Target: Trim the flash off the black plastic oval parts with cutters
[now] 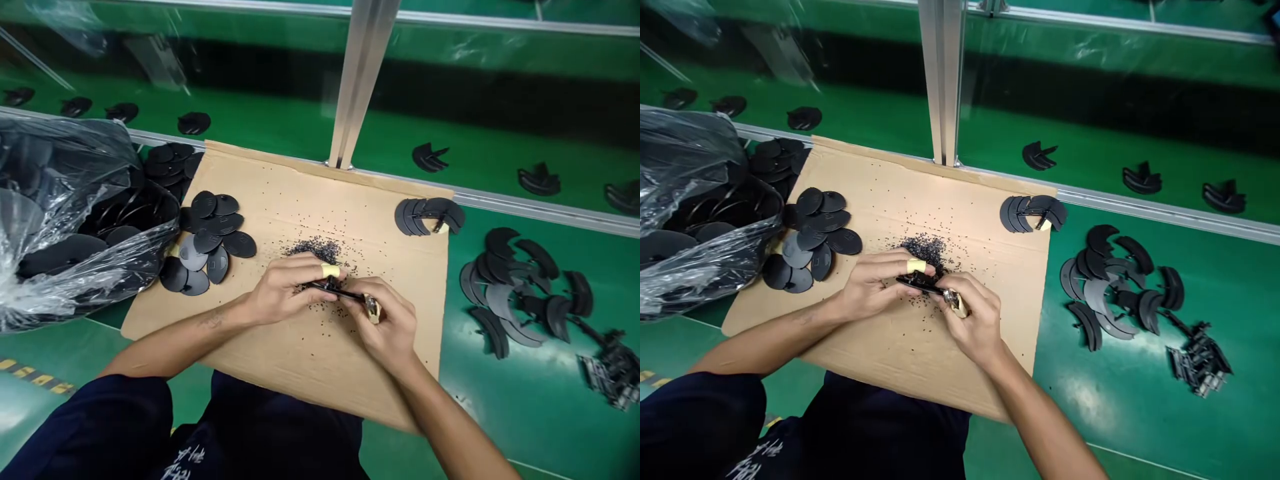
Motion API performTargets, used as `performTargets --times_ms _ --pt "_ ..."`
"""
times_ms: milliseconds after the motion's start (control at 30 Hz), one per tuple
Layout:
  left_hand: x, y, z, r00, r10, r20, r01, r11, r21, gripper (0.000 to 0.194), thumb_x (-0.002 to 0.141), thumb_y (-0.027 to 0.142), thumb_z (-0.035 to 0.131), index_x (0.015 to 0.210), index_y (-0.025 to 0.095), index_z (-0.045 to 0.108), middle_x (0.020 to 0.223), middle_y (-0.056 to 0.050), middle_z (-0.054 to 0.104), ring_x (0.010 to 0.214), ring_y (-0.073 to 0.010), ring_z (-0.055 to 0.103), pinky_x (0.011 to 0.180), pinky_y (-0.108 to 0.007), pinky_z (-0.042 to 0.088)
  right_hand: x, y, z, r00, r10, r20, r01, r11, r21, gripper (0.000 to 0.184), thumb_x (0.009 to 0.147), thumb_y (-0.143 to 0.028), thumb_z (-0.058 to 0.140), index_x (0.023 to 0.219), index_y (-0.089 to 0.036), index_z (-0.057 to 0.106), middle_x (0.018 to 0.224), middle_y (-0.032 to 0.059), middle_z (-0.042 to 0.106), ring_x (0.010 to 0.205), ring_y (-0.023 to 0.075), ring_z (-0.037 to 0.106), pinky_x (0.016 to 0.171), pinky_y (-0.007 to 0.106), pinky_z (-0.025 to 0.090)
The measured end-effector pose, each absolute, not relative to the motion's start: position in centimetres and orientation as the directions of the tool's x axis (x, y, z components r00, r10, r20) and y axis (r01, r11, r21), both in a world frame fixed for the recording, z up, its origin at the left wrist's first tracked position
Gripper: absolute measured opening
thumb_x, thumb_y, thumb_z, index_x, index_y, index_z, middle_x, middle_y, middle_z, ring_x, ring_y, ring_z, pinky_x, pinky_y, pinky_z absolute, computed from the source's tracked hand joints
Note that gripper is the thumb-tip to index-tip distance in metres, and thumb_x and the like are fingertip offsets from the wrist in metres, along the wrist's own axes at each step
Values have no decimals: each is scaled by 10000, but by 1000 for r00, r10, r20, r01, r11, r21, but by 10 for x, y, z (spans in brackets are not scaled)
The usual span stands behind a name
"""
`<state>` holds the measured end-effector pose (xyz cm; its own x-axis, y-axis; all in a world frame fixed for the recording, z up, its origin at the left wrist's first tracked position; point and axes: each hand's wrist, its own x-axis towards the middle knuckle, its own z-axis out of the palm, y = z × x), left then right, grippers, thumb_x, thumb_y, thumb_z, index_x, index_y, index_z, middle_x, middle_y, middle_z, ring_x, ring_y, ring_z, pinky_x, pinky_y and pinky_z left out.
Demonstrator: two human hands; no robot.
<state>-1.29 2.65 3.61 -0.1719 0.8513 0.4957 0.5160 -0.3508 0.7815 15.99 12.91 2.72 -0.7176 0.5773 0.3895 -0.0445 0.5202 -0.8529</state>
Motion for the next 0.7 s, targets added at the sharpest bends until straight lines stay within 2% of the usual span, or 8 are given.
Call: performTargets --times_ms 133,300,533,700 --pt "-13 26 36 -218 820 530 536 -353 767 231 884 287 746 1107 227 731 886 -38 784 742 -137 691 673 -288 582 160 130 26 -729 563 388 -51 521 -852 137 874 -154 698 982 -234 670 906 36 725 805 179 696 713 329 568" --pt "-12 25 36 -189 838 511 545 -344 765 212 936 265 676 1139 223 723 929 -49 786 798 -147 700 712 -309 589 161 130 26 -734 571 368 -32 511 -859 111 887 -168 685 975 -235 675 907 42 721 809 183 694 717 335 565" --pt "-9 23 38 -240 803 545 579 -333 745 190 878 251 748 1067 234 740 834 -18 782 706 -129 693 648 -275 581 160 127 27 -743 578 337 -13 491 -871 63 885 -210 702 938 -231 674 863 29 715 779 176 684 705 327 558" --pt "-11 23 38 -160 887 434 499 -307 811 262 914 312 704 1145 188 703 1025 -80 774 942 -176 727 831 -331 610 159 127 31 -738 610 288 -11 416 -909 43 889 -244 690 925 -231 670 894 30 724 812 182 689 741 339 557"
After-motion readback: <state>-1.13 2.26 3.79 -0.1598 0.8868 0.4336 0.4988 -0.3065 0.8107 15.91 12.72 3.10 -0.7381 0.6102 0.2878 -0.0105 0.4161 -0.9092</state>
